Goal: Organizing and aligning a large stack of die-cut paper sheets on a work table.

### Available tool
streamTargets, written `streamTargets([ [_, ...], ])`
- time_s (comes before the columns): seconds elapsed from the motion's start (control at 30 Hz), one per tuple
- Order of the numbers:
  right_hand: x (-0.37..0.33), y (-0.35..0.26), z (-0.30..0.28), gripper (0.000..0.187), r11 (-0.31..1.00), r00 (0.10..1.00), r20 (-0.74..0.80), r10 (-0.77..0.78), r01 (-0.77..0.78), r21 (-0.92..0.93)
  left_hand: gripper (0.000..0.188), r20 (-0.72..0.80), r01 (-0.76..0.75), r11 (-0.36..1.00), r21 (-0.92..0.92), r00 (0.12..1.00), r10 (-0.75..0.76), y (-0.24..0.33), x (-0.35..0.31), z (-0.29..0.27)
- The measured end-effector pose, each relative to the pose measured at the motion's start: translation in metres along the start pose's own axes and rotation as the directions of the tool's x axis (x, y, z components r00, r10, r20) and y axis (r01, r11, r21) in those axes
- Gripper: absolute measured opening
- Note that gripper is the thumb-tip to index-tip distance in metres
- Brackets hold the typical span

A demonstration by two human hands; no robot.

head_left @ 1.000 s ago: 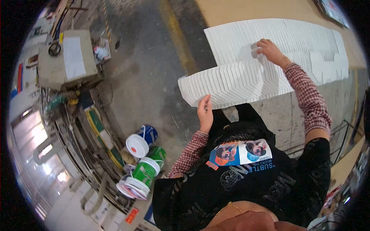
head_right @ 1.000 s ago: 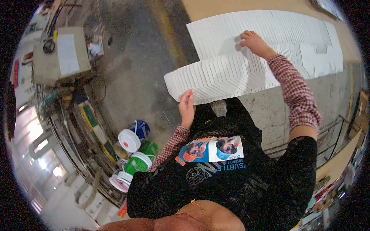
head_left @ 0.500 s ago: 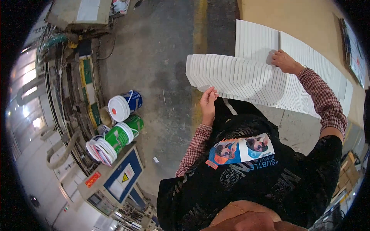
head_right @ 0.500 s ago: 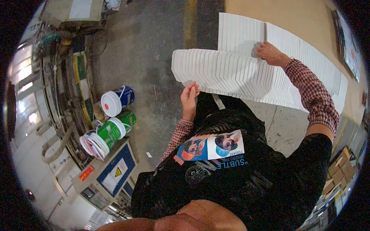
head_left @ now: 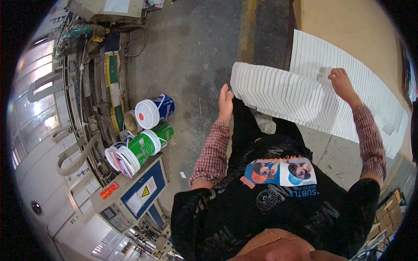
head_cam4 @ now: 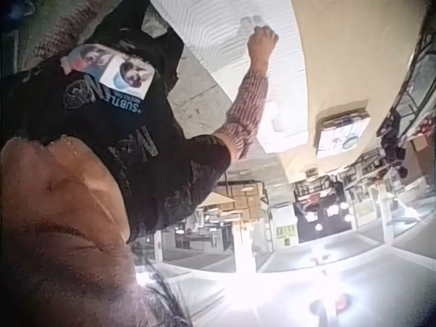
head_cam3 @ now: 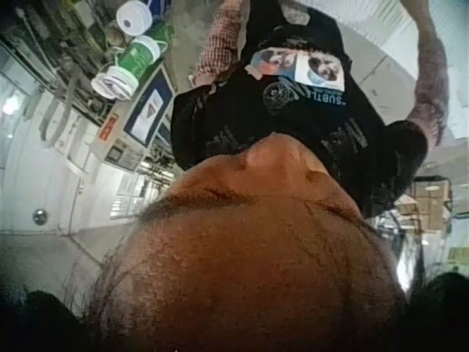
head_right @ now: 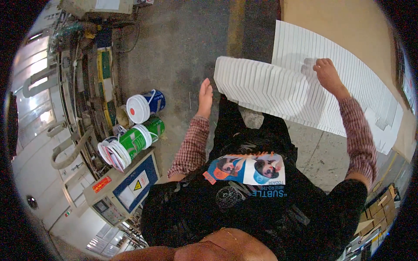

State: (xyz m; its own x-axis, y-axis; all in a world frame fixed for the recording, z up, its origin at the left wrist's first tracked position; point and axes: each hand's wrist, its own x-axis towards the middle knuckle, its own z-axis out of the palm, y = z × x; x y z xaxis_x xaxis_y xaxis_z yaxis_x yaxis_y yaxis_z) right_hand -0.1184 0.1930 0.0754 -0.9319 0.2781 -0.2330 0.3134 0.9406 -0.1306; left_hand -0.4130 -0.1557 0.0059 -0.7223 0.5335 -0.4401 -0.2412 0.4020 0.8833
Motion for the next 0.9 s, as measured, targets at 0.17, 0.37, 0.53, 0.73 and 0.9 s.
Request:
streamTargets([
  [0.17,-0.036,-0.095,-0.002,0.011,0.822,0.827,-0.308,0.470,-0.284,0.493,0.054,0.398,-0.062,0.943,0.326,0.914,-0.078,0.005,0.133,-0.002],
  [0.37,-0.065,-0.348,0.116,0.030,-0.513,0.085,0.506,0.858,0.175,0.840,0.062,0.827,-0.311,0.824,0.474,0.478,-0.296,-0.049,0.248,0.075],
  [0.53,0.052,-0.425,0.185,0.067,-0.617,-0.040,0.786,0.617,0.595,0.515,0.078,0.637,-0.496,0.496,0.713,0.160,-0.754,-0.039,0.231,0.096],
  [0.73,0.132,-0.425,0.192,0.075,-0.425,-0.116,0.777,0.619,0.782,0.456,0.083,0.696,-0.560,0.554,0.616,0.058,-0.715,-0.027,0.244,0.083],
  [0.9,0.183,-0.426,0.114,0.059,-0.241,0.017,0.789,0.614,0.956,0.166,0.086,0.777,-0.547,0.636,0.544,0.043,-0.628,-0.003,0.275,0.071],
])
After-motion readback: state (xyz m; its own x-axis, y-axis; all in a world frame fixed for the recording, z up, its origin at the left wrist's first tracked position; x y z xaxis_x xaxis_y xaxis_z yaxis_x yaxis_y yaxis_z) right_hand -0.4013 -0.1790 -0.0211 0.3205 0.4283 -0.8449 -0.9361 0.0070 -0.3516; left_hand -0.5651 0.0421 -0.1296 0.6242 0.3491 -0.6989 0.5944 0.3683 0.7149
